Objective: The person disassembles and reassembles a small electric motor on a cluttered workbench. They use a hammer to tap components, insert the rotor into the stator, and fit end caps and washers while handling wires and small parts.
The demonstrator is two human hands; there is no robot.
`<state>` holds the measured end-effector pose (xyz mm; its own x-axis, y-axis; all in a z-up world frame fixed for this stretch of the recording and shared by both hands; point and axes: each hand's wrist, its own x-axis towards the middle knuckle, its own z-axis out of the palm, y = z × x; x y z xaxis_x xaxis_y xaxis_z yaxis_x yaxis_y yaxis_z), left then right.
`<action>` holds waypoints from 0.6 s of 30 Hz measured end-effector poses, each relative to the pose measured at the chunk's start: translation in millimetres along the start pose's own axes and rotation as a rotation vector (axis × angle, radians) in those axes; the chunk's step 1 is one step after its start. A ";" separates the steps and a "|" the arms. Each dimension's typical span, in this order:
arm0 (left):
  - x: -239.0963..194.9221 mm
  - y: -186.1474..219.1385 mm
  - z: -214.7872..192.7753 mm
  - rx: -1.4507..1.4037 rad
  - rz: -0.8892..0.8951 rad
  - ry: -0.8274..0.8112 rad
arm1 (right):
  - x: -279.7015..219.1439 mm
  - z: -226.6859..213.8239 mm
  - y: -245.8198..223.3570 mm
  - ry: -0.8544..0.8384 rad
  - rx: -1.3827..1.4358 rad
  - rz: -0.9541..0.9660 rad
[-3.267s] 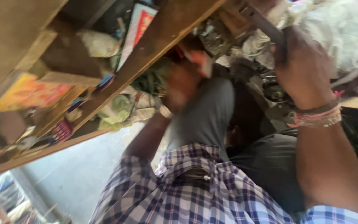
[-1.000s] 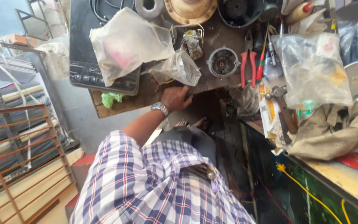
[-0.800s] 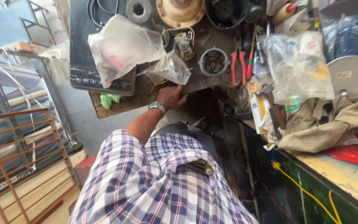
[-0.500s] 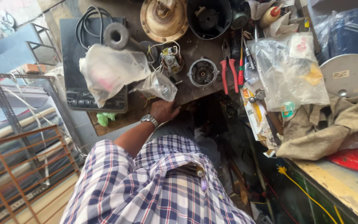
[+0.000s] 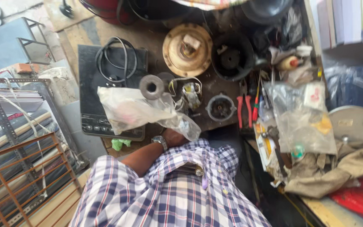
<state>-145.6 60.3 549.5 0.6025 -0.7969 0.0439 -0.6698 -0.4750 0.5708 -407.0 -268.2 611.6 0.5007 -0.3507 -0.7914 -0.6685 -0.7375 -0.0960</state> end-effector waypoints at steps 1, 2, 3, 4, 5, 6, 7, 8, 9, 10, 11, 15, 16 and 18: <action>-1.6 -5.7 2.8 -0.031 -0.008 -0.009 | 1.8 -10.6 -8.5 0.010 -0.018 -0.006; -9.6 -8.0 4.8 -0.062 -0.026 -0.041 | -0.9 -16.4 -17.0 0.008 -0.028 -0.009; -16.1 -8.6 7.2 -0.081 -0.052 -0.074 | -2.8 -23.0 -25.2 0.009 -0.042 -0.011; -19.8 -8.0 10.1 -0.110 -0.065 -0.109 | -8.1 -27.9 -32.2 0.012 -0.047 0.003; -22.0 -8.9 10.9 -0.123 -0.077 -0.142 | -12.6 -33.0 -39.9 0.012 -0.054 0.016; -17.9 -11.9 9.3 -0.134 -0.087 -0.156 | -11.2 -43.7 -50.0 0.024 -0.060 0.028; -11.2 -18.0 6.2 -0.138 -0.098 -0.164 | -8.1 -53.3 -61.4 0.033 -0.071 0.041; -14.0 -14.4 8.1 -0.166 -0.119 -0.178 | -15.2 -59.2 -63.3 0.024 -0.098 0.063; -14.2 -13.7 9.8 -0.180 -0.124 -0.177 | -20.2 -63.8 -65.3 0.015 -0.126 0.084; -17.4 -5.6 14.7 -0.207 -0.134 -0.186 | -32.0 -67.0 -60.1 -0.006 -0.162 0.111; -19.6 0.5 17.2 -0.195 -0.126 -0.173 | -44.8 -70.7 -54.3 -0.024 -0.197 0.138; -2.9 -10.2 3.6 -0.107 -0.117 -0.115 | -54.6 -100.9 -52.9 -0.036 -0.303 0.154; -3.9 -7.2 2.9 -0.113 -0.113 -0.122 | -65.6 -104.7 -47.0 -0.040 -0.325 0.163; -5.1 -2.7 0.1 -0.139 -0.174 -0.171 | -79.2 -115.2 -40.2 -0.031 -0.340 0.171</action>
<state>-146.9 65.5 547.6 0.6131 -0.7652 -0.1966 -0.4899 -0.5635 0.6652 -356.5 -277.3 747.7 0.3771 -0.4713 -0.7973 -0.5174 -0.8212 0.2406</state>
